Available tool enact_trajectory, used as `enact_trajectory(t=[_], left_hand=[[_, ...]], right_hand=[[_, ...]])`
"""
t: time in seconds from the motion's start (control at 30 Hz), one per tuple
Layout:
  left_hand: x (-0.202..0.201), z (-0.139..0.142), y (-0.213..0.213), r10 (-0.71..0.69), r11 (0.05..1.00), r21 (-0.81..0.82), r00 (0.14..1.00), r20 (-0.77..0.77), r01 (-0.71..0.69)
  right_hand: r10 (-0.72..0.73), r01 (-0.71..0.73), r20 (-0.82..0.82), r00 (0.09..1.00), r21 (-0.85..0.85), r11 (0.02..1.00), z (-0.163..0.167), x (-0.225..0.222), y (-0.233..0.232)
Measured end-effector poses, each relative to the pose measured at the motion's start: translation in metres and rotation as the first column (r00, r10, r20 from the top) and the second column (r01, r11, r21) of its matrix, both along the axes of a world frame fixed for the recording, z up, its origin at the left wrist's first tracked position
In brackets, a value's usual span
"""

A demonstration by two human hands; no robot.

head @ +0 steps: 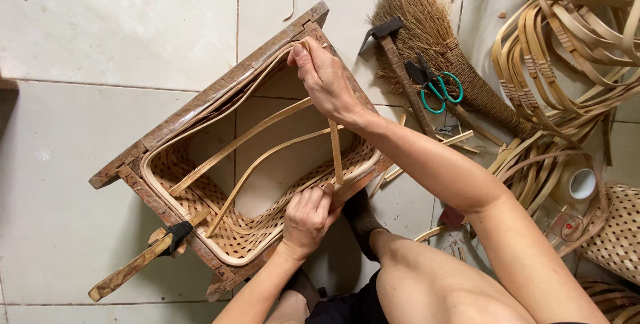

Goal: The person sits on the floor weaving a bamboo basket on a wooden frame mold. They bend and tuck woven bamboo panels into the frame, secure the rim, lay curved bamboo strips across the basket as ribs, tap strips tight with a hammer, and trim excess bamboo with scissors.

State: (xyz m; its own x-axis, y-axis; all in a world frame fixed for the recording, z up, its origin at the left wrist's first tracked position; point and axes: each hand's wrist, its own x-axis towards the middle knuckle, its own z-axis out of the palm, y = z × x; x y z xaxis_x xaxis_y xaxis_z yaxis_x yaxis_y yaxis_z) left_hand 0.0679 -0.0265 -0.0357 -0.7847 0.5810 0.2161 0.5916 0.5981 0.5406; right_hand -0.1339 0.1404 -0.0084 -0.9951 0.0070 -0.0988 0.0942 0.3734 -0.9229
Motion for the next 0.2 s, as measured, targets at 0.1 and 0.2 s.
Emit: enact_trajectory(t=[0.1,0.2], left_hand=[[-0.001,0.001,0.0,-0.005,1.0,-0.006,1.0,0.003,0.005],[-0.001,0.001,0.0,-0.004,1.0,-0.007,1.0,-0.005,0.004]], right_hand=[[-0.012,0.011,0.032,0.999,0.007,1.0,-0.01,0.0,-0.001],[0.008,-0.008,-0.039,0.999,0.008,1.0,-0.019,-0.003,-0.002]])
